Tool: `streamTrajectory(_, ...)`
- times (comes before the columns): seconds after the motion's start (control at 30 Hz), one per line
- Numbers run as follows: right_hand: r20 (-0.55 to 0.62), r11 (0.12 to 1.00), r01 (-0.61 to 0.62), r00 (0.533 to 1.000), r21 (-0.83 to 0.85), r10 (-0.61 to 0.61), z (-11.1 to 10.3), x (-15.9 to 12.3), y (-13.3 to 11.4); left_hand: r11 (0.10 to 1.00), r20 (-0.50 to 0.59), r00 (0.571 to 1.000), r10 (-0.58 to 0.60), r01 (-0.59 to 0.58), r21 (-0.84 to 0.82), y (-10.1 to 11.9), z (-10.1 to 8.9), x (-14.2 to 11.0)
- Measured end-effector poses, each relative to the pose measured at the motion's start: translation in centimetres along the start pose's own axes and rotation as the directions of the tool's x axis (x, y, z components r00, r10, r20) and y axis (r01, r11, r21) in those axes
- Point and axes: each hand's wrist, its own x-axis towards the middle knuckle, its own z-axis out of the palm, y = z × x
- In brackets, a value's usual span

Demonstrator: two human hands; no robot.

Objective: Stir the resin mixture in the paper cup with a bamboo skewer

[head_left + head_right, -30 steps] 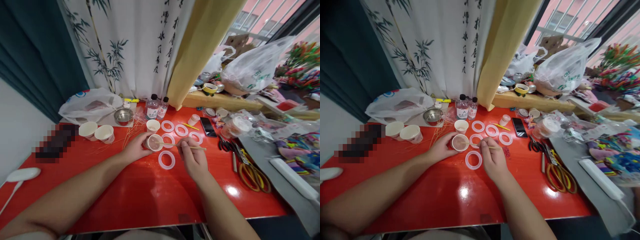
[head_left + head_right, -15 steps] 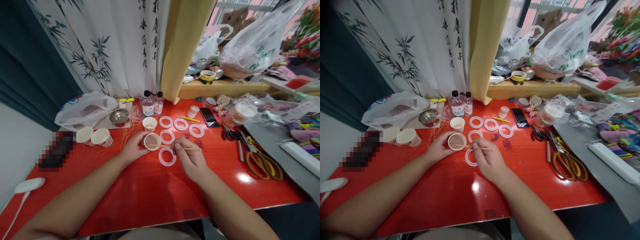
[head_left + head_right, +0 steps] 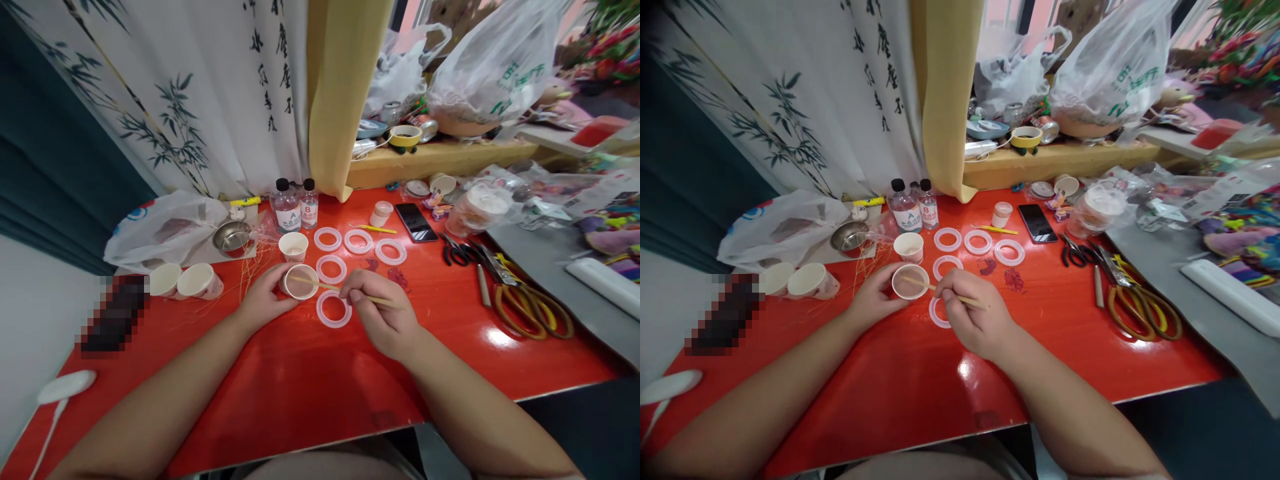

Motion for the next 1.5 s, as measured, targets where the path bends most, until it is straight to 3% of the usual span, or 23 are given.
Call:
streamTrajectory(0.13,0.057,0.999,0.031,0.998,-0.039,-0.029,0.0,0.0,0.0,0.992,-0.002,0.996,0.088,-0.087,0.092,0.4,-0.2,0.1)
streamTrajectory(0.33,-0.006,0.988,-0.156,0.988,0.010,0.156,0.2,0.0,0.0,0.989,0.012,0.997,0.071,-0.072,0.130,0.0,-0.3,-0.1)
streamTrajectory(0.47,-0.019,0.979,-0.201,0.979,0.025,0.202,0.2,0.1,0.0,0.993,0.025,0.999,0.047,-0.049,0.107,-0.4,-0.3,-0.2)
streamTrajectory(0.8,-0.012,0.980,-0.196,0.980,0.045,0.196,0.4,0.1,0.1,0.999,0.022,1.000,-0.011,0.012,-0.053,-0.7,0.0,-0.3)
streamTrajectory(1.07,-0.036,0.967,-0.240,0.969,0.085,0.244,0.4,0.4,0.0,0.999,0.015,1.000,-0.015,0.015,-0.044,-0.6,0.0,-0.4)
streamTrajectory(1.5,-0.054,0.976,-0.214,0.975,0.048,0.217,0.3,0.2,0.3,1.000,0.023,1.000,-0.005,0.005,-0.031,-1.0,0.0,-0.5)
